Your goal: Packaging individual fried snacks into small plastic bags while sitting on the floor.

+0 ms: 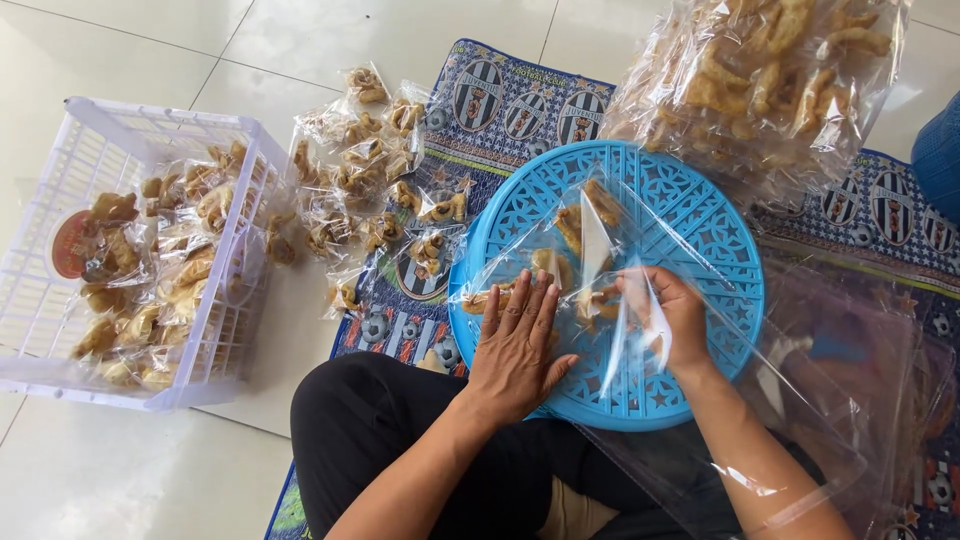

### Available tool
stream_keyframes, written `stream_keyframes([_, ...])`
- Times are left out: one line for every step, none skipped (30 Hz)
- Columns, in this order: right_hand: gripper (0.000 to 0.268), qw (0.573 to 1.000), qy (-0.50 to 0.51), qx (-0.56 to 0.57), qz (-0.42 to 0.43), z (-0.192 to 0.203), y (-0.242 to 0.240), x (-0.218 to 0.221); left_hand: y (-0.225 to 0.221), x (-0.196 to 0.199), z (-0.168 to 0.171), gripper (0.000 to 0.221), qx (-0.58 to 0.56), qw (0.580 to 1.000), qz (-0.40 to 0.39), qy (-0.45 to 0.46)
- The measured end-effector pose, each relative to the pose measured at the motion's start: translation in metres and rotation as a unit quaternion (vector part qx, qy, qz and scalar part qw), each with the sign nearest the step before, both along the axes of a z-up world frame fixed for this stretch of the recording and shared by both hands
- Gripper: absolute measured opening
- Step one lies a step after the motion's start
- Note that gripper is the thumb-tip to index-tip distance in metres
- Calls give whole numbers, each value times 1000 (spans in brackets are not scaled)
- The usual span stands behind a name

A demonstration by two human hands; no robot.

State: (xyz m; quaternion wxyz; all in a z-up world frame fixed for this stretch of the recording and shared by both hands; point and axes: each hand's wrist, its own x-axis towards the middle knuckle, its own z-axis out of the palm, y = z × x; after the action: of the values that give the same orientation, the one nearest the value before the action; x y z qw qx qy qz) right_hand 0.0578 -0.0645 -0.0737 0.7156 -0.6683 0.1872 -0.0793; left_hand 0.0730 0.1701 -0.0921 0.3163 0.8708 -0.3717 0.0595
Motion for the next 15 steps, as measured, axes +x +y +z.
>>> stream_keyframes([18,999,-16,-49,13,3,-4,-1,0,0,-1,85,1,1000,-1,-2])
stream_keyframes([21,994,-33,-98,26,5,-8,-2,-1,0,-2,83,2,1000,-2,-5])
stream_keyframes([21,994,-33,-98,26,8,-12,-2,-1,0,-2,83,2,1000,-2,-5])
stream_keyframes([27,983,-59,-171,45,10,-16,-2,-1,0,-1,83,2,1000,-1,-4])
stream_keyframes([34,965,-83,-242,65,12,-20,-2,-1,0,-1,83,3,1000,-1,-4])
stream_keyframes([34,965,-83,-242,65,14,-13,-2,0,0,-1,83,3,1000,-1,-4])
stream_keyframes([26,963,-71,-252,60,17,-6,-1,0,0,-1,84,4,1000,-3,-6])
stream_keyframes([18,962,-58,-262,55,20,1,-1,-1,0,-1,84,5,1000,-5,-9])
stream_keyframes([18,962,-58,-263,54,14,5,1,0,0,1,84,4,1000,-6,-9])
stream_keyframes([17,979,-48,-193,37,8,9,3,0,0,2,83,6,1000,-8,-11])
stream_keyframes([16,991,-38,-123,21,2,14,6,1,1,4,83,8,1000,-10,-13])
stream_keyframes([16,991,-39,-123,20,-2,12,8,1,1,4,83,8,1000,-10,-14])
stream_keyframes([15,993,-21,-112,14,-7,11,10,1,0,4,81,9,1000,-13,-12])
stream_keyframes([15,995,-3,-101,8,-12,10,13,1,0,4,80,11,1000,-16,-10])
stream_keyframes([15,995,-3,-101,8,-16,7,14,1,0,4,80,11,1000,-16,-10])
